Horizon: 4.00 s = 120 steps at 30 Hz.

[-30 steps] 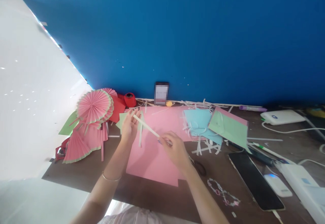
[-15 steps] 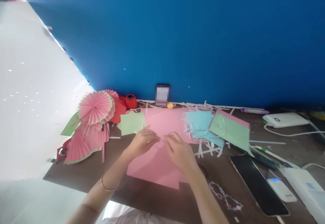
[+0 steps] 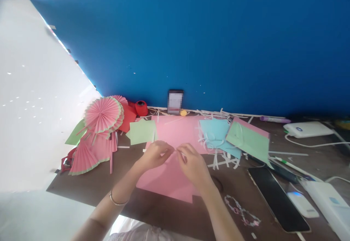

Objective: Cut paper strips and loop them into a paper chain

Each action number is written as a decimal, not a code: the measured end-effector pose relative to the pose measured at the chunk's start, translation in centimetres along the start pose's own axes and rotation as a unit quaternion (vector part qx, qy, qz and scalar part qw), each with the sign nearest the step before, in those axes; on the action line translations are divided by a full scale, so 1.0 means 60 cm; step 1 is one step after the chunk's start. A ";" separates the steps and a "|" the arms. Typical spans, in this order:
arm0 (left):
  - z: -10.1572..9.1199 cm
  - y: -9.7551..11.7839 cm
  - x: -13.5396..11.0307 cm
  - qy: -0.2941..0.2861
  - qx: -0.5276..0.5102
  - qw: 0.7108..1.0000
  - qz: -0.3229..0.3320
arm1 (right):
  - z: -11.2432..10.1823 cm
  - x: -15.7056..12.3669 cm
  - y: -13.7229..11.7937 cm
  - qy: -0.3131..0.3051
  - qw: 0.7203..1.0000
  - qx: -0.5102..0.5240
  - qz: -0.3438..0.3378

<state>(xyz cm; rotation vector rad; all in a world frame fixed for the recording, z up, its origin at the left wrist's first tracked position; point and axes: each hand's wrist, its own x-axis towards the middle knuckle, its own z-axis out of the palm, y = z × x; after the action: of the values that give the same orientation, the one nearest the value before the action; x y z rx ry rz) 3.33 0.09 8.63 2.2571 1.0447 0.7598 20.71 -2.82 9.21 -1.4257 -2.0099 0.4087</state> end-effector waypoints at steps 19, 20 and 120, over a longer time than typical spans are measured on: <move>-0.001 0.008 0.002 -0.031 -0.116 0.990 -0.076 | 0.001 -0.005 0.003 -0.037 0.999 -0.009 -0.004; 0.001 0.007 0.001 -0.026 -0.124 0.989 -0.081 | 0.001 -0.005 0.002 -0.036 0.999 -0.018 -0.009; -0.028 -0.209 -0.019 0.333 -0.503 0.741 -0.295 | 0.123 -0.092 0.039 -0.136 0.963 -0.233 0.011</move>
<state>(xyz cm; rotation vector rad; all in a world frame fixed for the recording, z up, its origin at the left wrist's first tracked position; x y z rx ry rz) -4.67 6.56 1.14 0.6498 1.1267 1.4129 18.75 -6.28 0.57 -1.7497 -2.4275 0.1483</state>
